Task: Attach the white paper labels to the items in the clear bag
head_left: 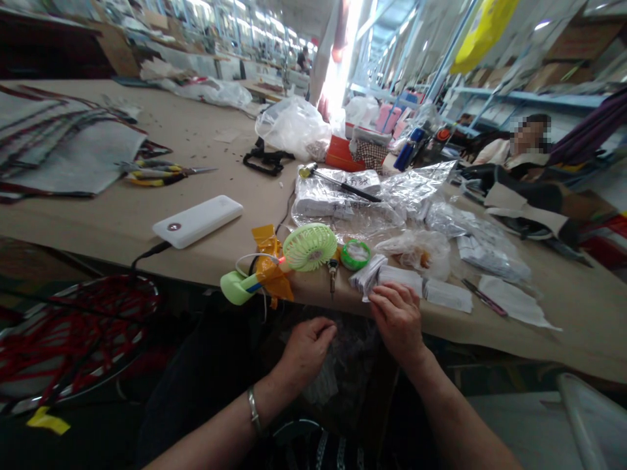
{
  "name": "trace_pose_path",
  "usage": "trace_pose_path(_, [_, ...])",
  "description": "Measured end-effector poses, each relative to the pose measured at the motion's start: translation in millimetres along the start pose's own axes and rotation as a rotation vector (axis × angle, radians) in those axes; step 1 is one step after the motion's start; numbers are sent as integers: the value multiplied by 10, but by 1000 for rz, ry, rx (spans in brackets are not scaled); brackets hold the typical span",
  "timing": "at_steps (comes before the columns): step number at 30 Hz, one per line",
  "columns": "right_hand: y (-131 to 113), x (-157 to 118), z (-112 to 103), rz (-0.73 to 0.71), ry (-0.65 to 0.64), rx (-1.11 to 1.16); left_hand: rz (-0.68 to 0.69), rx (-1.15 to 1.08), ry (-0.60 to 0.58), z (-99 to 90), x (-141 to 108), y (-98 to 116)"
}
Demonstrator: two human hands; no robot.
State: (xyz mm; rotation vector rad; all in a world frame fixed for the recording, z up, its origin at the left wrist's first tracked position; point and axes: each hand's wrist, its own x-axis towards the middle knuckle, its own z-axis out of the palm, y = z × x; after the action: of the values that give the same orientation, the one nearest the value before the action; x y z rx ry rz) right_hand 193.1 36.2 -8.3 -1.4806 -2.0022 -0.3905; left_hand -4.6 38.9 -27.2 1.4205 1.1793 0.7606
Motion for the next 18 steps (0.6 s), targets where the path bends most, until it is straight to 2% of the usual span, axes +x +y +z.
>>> trace_pose_path(2, [-9,-14,-64,-32,25,67,-76,-180,-64,77,6,80])
trace_pose_path(6, [-192,-114,-219,-131,21,222,-343,-739,-252,215,19,281])
trace_pose_path(9, [-366,-215,-311,-188,-45,286,-372,-994,-301,283,40,376])
trace_pose_path(11, [-399,-257,-339,-199,-70,300,-375,-1018,-263,307,55,395])
trace_pose_path(14, [-273,-254,-328,-160,-76,280,-420,-968,-235,314,58,391])
trace_pose_path(18, [37,-185,-246,39,-82,35,-481,-835,-201,303,35,376])
